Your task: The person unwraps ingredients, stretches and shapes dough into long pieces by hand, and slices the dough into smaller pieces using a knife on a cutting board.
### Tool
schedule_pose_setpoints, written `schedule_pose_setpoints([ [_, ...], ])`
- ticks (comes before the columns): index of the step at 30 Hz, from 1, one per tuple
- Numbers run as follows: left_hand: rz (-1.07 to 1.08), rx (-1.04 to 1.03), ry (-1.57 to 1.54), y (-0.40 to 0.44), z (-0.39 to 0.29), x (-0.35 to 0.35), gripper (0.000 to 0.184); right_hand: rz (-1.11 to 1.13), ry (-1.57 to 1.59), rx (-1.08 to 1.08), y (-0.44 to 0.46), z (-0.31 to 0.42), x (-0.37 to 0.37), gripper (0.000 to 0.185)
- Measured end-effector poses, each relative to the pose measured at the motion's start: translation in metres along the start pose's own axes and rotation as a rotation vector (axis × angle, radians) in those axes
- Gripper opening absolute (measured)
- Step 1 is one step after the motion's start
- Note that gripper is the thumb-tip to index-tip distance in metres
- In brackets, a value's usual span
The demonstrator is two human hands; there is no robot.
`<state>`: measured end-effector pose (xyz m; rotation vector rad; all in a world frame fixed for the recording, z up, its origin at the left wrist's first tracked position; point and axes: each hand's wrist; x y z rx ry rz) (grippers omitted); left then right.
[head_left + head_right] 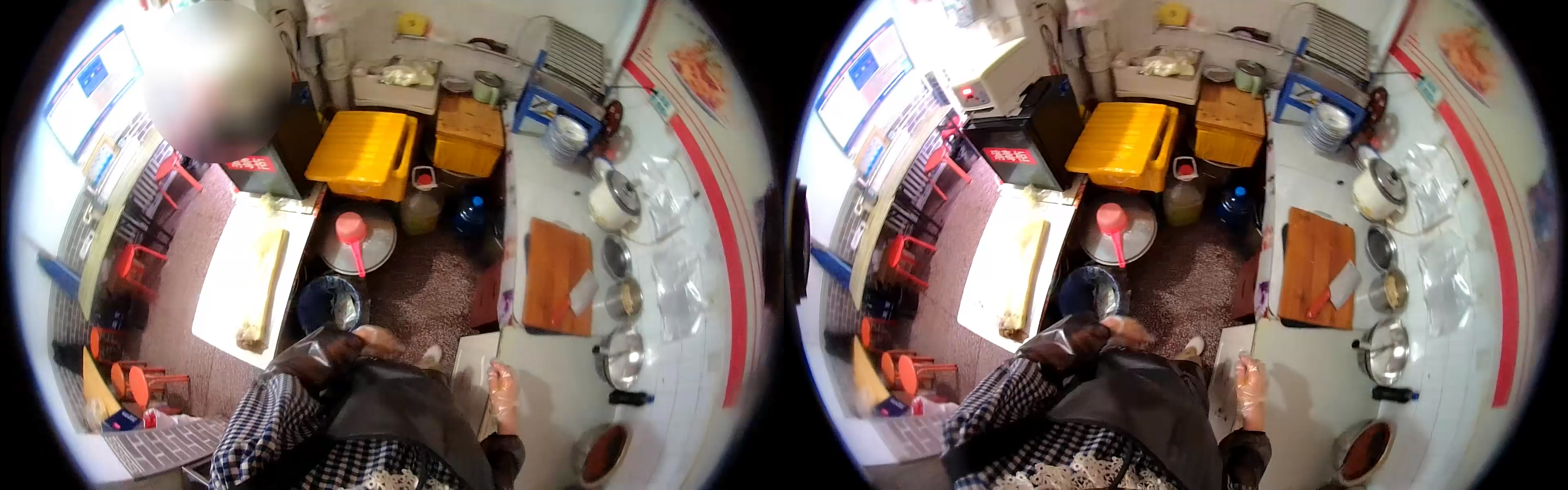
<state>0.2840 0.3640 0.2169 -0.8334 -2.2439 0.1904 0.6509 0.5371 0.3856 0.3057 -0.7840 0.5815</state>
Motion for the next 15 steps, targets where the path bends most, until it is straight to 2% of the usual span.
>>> schedule_pose_setpoints([
  [2, -0.154, 0.22, -0.609, -0.038, -0.048, 0.026, 0.058, 0.099, -0.091, 0.047, 0.034, -0.004, -0.003, 0.024],
  [3, -0.258, 0.258, -0.889, -0.051, -0.067, 0.039, 0.06, 0.109, -0.083, 0.053, 0.05, -0.011, -0.013, 0.024],
  [5, -0.385, 0.429, -1.306, -0.06, -0.099, 0.077, 0.063, 0.182, -0.136, 0.09, 0.09, -0.032, -0.039, 0.024],
  [6, -0.416, 0.748, -1.631, -0.057, -0.11, 0.095, 0.061, 0.185, -0.135, 0.089, 0.11, -0.03, -0.041, 0.024],
  [8, -0.473, 0.779, -1.628, -0.052, -0.121, 0.129, 0.057, 0.27, -0.179, 0.263, 0.168, -0.001, -0.038, 0.024],
  [9, -0.536, 0.814, -1.614, -0.053, -0.117, 0.148, 0.053, 0.267, -0.177, 0.274, 0.195, 0.01, -0.035, 0.024],
  [10, -0.651, 0.685, -1.678, -0.039, -0.077, 0.12, 0.05, 0.269, -0.158, 0.301, 0.222, 0.02, -0.032, 0.024],
  [11, -0.608, 0.667, -1.687, -0.031, -0.061, 0.125, 0.05, 0.269, -0.142, 0.335, 0.25, 0.027, -0.031, 0.024],
  [13, -0.509, 0.215, -0.803, -0.015, 0.021, 0.096, 0.051, 0.273, -0.108, 0.406, 0.31, 0.027, -0.036, 0.025],
  [14, -0.493, 0.354, -0.773, 0.008, 0.053, 0.083, 0.052, 0.313, -0.159, 0.449, 0.337, 0.024, -0.043, 0.026],
  [15, -0.472, 0.494, -0.749, 0.018, 0.052, 0.098, 0.053, 0.36, -0.212, 0.486, 0.358, 0.026, -0.046, 0.026],
])
Point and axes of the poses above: each hand's wrist, its own y-axis towards the middle knuckle, its own x-axis out of the back of the hand, z = x × y, and after that the axes turned 8 degrees about -y, right-handed
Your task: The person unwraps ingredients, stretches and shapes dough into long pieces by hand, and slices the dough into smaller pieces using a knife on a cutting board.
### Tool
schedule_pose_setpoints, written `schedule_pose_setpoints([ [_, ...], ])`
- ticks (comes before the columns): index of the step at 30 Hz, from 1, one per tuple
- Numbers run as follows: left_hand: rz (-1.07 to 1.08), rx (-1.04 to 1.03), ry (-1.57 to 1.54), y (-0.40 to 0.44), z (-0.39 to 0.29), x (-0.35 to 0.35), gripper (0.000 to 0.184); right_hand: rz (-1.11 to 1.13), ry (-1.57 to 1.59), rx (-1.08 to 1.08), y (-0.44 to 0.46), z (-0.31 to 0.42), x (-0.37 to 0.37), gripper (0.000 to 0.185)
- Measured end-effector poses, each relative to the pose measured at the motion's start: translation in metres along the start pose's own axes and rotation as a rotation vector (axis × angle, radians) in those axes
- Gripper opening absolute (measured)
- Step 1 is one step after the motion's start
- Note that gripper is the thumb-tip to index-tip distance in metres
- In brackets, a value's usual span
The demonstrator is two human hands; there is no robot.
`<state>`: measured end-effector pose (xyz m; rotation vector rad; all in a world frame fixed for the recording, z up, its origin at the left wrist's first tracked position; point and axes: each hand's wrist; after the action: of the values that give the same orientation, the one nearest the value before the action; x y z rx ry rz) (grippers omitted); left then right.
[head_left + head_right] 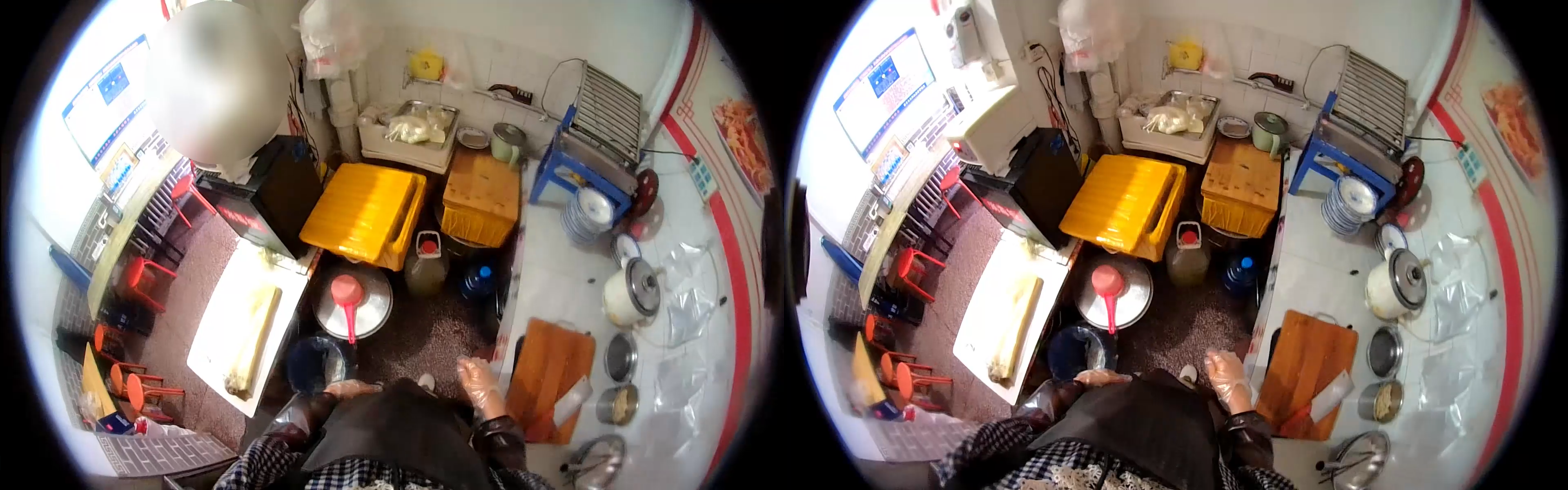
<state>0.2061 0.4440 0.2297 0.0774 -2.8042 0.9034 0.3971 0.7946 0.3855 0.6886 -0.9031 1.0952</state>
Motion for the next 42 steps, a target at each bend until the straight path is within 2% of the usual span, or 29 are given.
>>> schedule_pose_setpoints([
  [1, -0.025, -0.158, -0.073, 0.001, -0.007, 0.017, 0.051, 0.057, 0.002, 0.03, 0.019, -0.01, 0.005, 0.027],
  [2, -0.04, -0.317, -0.139, -0.008, -0.043, 0.038, 0.049, 0.067, 0.01, 0.031, 0.04, -0.012, 0.013, 0.027],
  [5, -0.047, 0.023, 0.537, 0.03, -0.099, 0.066, 0.033, 0.078, 0.009, 0.076, 0.092, -0.018, 0.03, 0.028],
  [6, -0.057, 0.024, 0.527, 0.047, -0.083, 0.078, 0.033, 0.085, 0.005, 0.088, 0.109, -0.02, 0.032, 0.028],
  [7, -0.202, -0.064, 0.318, 0.073, -0.038, 0.089, 0.028, 0.134, 0.007, 0.084, 0.122, -0.022, 0.031, 0.028],
  [8, -0.302, 0.026, -0.076, 0.082, -0.054, 0.11, 0.027, 0.181, 0.009, 0.078, 0.138, -0.024, 0.028, 0.028],
  [10, -0.635, 0.02, -0.997, 0.1, -0.086, 0.152, 0.026, 0.22, 0.048, 0.061, 0.163, -0.023, 0.024, 0.03],
  [12, -0.891, -0.003, -0.754, 0.135, -0.108, 0.217, 0.032, 0.201, 0.088, 0.052, 0.188, -0.024, 0.013, 0.029],
  [14, -0.962, -0.112, -0.536, 0.164, -0.137, 0.302, 0.037, 0.09, 0.137, 0.109, 0.21, -0.038, -0.013, 0.023],
  [16, -1.035, -0.13, -0.344, 0.207, -0.177, 0.403, 0.04, 0.122, 0.132, 0.027, 0.231, -0.035, -0.001, 0.025],
  [18, -1.193, -0.305, -0.232, 0.26, -0.216, 0.502, 0.04, 0.283, 0.119, -0.109, 0.258, -0.042, 0.009, 0.031],
  [19, -1.276, -0.234, -0.009, 0.286, -0.233, 0.55, 0.04, 0.287, 0.109, -0.116, 0.273, -0.047, 0.02, 0.031],
  [21, -1.278, -0.494, -0.002, 0.317, -0.267, 0.629, 0.034, 0.421, -0.015, -0.307, 0.294, -0.041, 0.044, 0.032],
  [23, -1.516, -0.438, 0.06, 0.342, -0.273, 0.68, 0.025, 0.397, -0.029, -0.426, 0.305, -0.049, 0.056, 0.032],
  [24, -1.683, -0.529, 0.036, 0.336, -0.274, 0.682, 0.035, 0.364, -0.052, -0.525, 0.306, -0.055, 0.064, 0.032],
  [25, -1.776, -0.3, 0.024, 0.317, -0.277, 0.673, 0.044, 0.305, -0.081, -0.52, 0.301, -0.066, 0.064, 0.031],
  [26, -2.079, -0.351, 0.457, 0.322, -0.22, 0.675, 0.046, 0.312, -0.076, -0.537, 0.299, -0.072, 0.065, 0.031],
  [27, -2.207, -0.318, 0.701, 0.327, -0.14, 0.665, 0.05, 0.316, -0.08, -0.604, 0.298, -0.076, 0.065, 0.031],
  [28, -2.179, -0.344, 0.707, 0.297, -0.13, 0.628, 0.05, 0.313, -0.079, -0.679, 0.298, -0.076, 0.065, 0.031],
  [29, -2.069, -0.241, 0.604, 0.283, -0.1, 0.587, 0.047, 0.351, -0.125, -0.649, 0.3, -0.074, 0.068, 0.026],
  [30, -1.938, -0.152, 0.51, 0.266, -0.075, 0.549, 0.045, 0.327, -0.105, -0.709, 0.301, -0.081, 0.063, 0.026],
  [32, -1.625, 0.05, 0.229, 0.24, -0.048, 0.485, 0.042, 0.469, -0.235, -0.469, 0.29, -0.095, 0.041, 0.02],
  [33, -1.484, 0.176, 0.119, 0.233, -0.038, 0.463, 0.041, 0.463, -0.24, -0.398, 0.286, -0.098, 0.029, 0.018],
  [34, -1.38, 0.239, 0.066, 0.229, -0.028, 0.449, 0.04, 0.454, -0.252, -0.326, 0.292, -0.099, 0.029, 0.017],
  [37, -1.212, 0.344, 0.031, 0.226, -0.006, 0.435, 0.038, 0.417, -0.14, -0.464, 0.336, -0.075, 0.066, 0.017],
  [40, -1.135, 0.378, 0.037, 0.221, 0.004, 0.439, 0.036, 0.375, -0.128, -0.396, 0.351, -0.092, 0.069, 0.019],
  [42, -1.13, 0.393, 0.045, 0.217, 0.006, 0.442, 0.035, 0.504, -0.184, -0.455, 0.352, -0.112, 0.066, 0.02],
])
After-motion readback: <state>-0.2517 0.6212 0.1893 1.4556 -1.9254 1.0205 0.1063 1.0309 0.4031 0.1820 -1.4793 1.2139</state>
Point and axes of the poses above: each hand's wrist, its own y-axis towards the middle knuckle, its own x-axis out of the back of the hand, z = x × y, and after that the axes turned 8 degrees about -y, right-handed
